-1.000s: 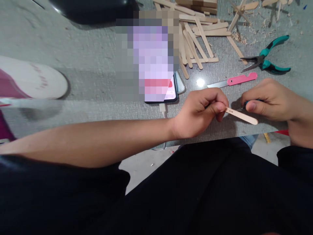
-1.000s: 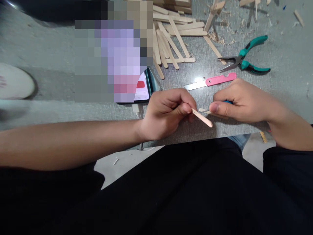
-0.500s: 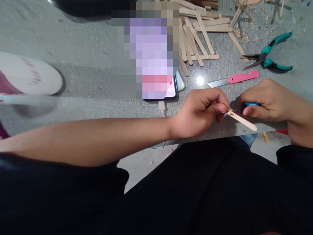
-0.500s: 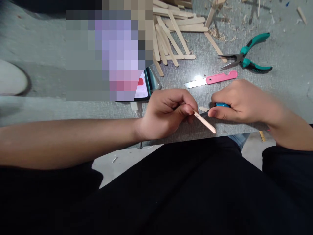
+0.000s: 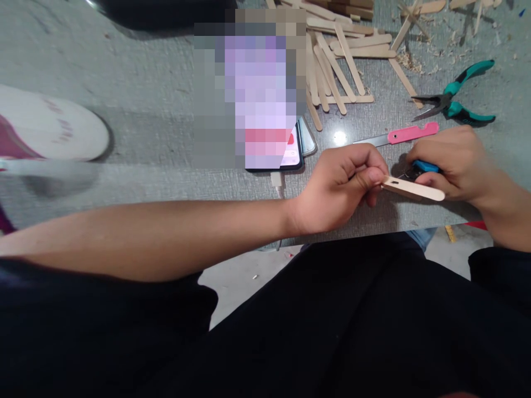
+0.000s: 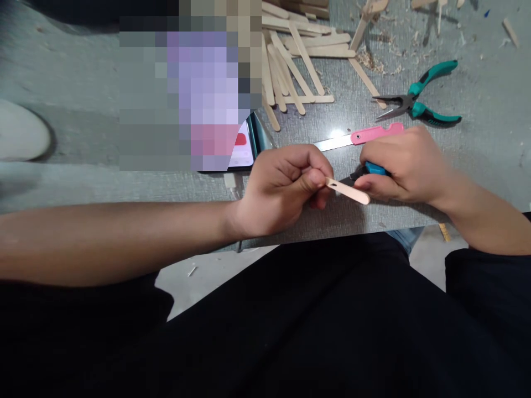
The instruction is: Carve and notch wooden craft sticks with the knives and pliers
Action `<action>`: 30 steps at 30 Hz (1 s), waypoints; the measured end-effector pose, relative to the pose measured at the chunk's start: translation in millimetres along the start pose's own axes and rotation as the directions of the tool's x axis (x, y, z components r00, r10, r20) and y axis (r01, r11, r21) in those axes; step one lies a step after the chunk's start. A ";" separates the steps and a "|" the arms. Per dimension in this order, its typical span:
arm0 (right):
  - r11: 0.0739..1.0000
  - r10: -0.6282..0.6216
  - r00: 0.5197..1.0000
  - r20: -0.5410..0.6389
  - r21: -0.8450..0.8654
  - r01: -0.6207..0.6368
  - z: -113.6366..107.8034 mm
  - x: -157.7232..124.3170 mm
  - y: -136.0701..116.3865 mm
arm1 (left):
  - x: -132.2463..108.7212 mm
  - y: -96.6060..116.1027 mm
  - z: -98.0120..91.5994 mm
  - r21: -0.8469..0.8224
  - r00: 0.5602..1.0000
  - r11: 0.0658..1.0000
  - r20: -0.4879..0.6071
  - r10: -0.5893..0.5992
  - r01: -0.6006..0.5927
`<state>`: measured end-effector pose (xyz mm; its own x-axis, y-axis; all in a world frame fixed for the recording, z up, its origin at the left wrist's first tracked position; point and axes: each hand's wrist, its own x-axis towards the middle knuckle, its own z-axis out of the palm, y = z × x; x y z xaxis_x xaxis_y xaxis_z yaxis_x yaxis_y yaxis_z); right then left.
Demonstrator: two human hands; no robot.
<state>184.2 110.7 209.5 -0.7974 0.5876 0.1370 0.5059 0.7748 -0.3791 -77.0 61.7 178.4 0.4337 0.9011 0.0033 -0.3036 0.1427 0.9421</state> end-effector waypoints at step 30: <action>0.987 0.139 0.986 0.090 0.072 -0.146 -9.9 4.8 -3.5 | -2.7 2.8 1.4 0.043 1.000 0.999 -0.014 -0.017 0.018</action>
<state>181.9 113.1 220.6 -0.7455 0.6665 -0.0003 0.5919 0.6618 -0.4601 -77.9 59.1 181.5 0.4272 0.9040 -0.0172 -0.2588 0.1405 0.9557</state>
